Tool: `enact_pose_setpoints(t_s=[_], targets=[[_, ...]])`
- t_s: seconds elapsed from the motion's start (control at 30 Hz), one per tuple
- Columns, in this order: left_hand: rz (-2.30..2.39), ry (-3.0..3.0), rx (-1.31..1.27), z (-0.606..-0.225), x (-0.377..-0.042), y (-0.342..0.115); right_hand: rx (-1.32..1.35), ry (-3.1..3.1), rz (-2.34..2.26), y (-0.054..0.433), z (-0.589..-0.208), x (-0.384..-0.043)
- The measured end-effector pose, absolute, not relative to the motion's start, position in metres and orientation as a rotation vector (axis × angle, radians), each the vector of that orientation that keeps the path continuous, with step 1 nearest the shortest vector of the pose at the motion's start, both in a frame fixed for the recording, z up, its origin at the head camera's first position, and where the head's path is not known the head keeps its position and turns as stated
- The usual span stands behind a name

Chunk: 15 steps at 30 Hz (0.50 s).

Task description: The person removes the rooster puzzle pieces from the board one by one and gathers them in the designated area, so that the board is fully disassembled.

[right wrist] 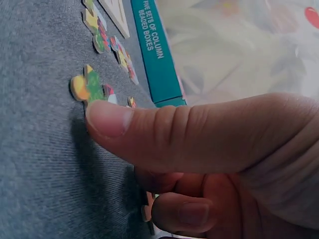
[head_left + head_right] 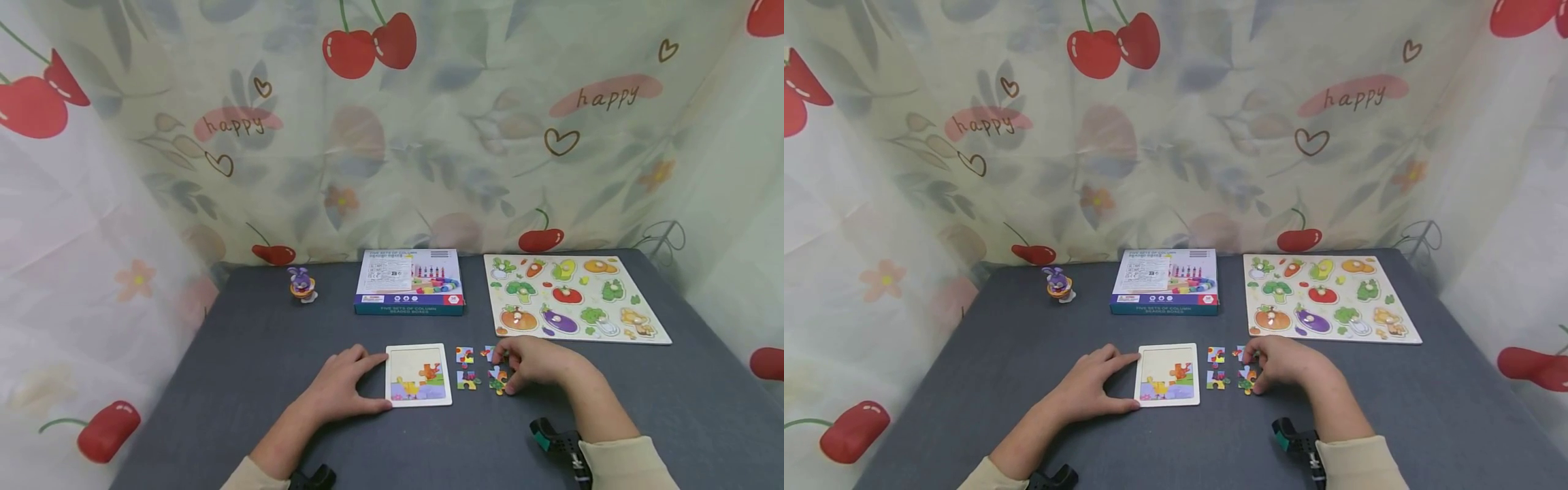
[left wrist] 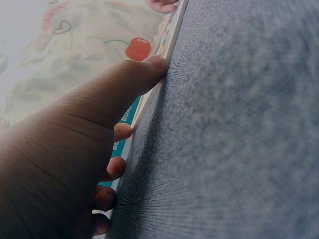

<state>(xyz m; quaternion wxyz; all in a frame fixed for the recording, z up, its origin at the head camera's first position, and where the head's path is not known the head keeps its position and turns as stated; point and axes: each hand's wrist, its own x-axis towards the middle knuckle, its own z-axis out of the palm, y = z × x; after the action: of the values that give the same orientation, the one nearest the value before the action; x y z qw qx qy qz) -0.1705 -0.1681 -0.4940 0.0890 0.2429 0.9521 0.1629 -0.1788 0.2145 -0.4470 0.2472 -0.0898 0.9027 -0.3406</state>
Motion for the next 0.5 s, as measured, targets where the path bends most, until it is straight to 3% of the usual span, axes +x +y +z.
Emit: enact_pose_setpoints(t_s=[0.5], targets=[[0.472,2.83,0.704,-0.495,-0.171,-0.168,-0.363,2.626,-0.945,0.214,-0.407,-0.165]])
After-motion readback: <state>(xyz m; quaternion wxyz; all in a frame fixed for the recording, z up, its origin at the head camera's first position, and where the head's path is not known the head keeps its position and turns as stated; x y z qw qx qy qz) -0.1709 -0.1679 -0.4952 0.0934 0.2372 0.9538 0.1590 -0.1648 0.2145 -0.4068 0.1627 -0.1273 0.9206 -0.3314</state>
